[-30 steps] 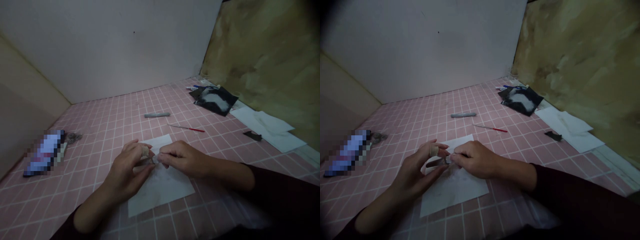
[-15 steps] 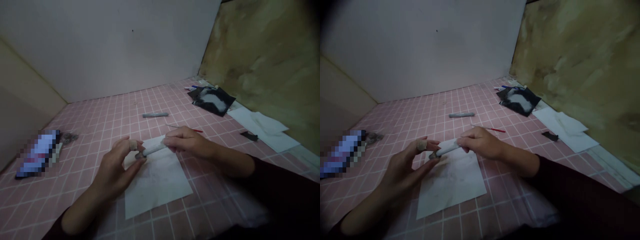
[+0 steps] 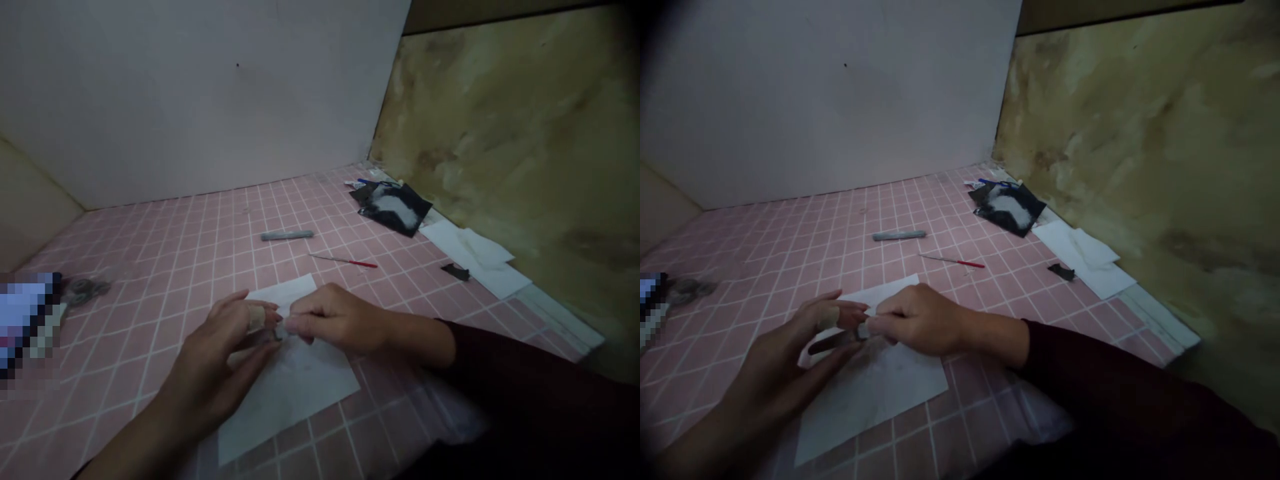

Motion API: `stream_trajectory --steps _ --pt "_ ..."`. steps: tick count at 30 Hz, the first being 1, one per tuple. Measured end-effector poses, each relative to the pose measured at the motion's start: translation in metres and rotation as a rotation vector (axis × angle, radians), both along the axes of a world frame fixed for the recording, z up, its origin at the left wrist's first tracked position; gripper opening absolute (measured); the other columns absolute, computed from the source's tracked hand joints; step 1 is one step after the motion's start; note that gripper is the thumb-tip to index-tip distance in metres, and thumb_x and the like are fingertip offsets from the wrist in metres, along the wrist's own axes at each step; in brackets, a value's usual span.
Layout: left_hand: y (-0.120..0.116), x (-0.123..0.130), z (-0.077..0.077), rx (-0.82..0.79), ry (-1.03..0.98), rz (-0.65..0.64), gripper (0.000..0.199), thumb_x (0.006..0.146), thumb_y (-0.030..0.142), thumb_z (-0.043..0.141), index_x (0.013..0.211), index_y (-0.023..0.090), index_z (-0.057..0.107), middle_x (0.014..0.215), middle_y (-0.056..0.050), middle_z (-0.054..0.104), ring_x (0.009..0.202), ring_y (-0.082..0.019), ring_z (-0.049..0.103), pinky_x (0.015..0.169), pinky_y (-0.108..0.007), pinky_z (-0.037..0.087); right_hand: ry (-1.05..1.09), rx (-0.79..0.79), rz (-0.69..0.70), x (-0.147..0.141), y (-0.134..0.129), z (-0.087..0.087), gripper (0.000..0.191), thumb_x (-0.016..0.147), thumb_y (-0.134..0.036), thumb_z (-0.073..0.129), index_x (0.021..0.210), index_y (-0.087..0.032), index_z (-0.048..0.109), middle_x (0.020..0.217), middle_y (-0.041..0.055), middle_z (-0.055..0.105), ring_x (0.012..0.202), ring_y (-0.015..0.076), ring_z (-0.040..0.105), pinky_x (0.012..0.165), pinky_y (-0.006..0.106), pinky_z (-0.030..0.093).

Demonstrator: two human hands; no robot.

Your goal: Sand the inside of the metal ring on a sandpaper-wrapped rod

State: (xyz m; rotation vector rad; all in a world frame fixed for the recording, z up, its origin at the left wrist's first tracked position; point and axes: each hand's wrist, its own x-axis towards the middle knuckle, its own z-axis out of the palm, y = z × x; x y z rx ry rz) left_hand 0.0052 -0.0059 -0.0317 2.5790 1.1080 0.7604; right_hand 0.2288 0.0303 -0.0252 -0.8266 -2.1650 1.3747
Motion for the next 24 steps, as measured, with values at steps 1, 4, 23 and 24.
stream_trajectory --steps 1,4,23,24 --pt "0.0001 -0.0005 0.0004 0.011 -0.007 0.036 0.017 0.087 0.022 0.054 0.103 0.024 0.05 0.101 -0.002 0.065 0.1 -0.02 0.062 0.105 -0.047 0.036 0.016 0.002 -0.01 0.0008 0.0008 0.001 0.036 0.09 -0.028 0.047 0.057 -0.014 0.049 0.055 -0.0038 0.044 0.055 0.0075 0.043 0.058 0.022 0.032" --pt "0.0002 -0.0006 0.0017 0.025 -0.032 0.116 0.016 0.087 0.027 0.055 0.102 0.024 0.051 0.099 -0.003 0.066 0.102 -0.022 0.062 0.104 -0.048 0.039 0.062 -0.007 -0.058 0.0015 0.0014 0.0026 0.036 0.09 -0.028 0.047 0.056 -0.014 0.048 0.055 -0.0036 0.044 0.056 0.0075 0.042 0.059 0.022 0.033" --pt "0.0022 -0.0019 -0.001 0.023 -0.022 0.109 0.016 0.085 0.024 0.055 0.1 0.024 0.05 0.099 -0.003 0.067 0.097 -0.024 0.064 0.099 -0.05 0.042 0.036 0.004 -0.062 0.0021 0.0021 -0.0008 0.035 0.09 -0.029 0.046 0.057 -0.015 0.048 0.056 -0.0034 0.044 0.056 0.0082 0.042 0.058 0.023 0.034" --pt "0.0018 -0.0016 -0.0014 0.018 -0.021 0.091 0.017 0.085 0.023 0.055 0.102 0.024 0.05 0.099 -0.003 0.066 0.098 -0.023 0.063 0.098 -0.05 0.042 0.025 0.011 -0.059 0.0014 0.0011 -0.0015 0.034 0.09 -0.028 0.046 0.058 -0.015 0.048 0.056 -0.0036 0.044 0.056 0.0081 0.042 0.058 0.023 0.033"
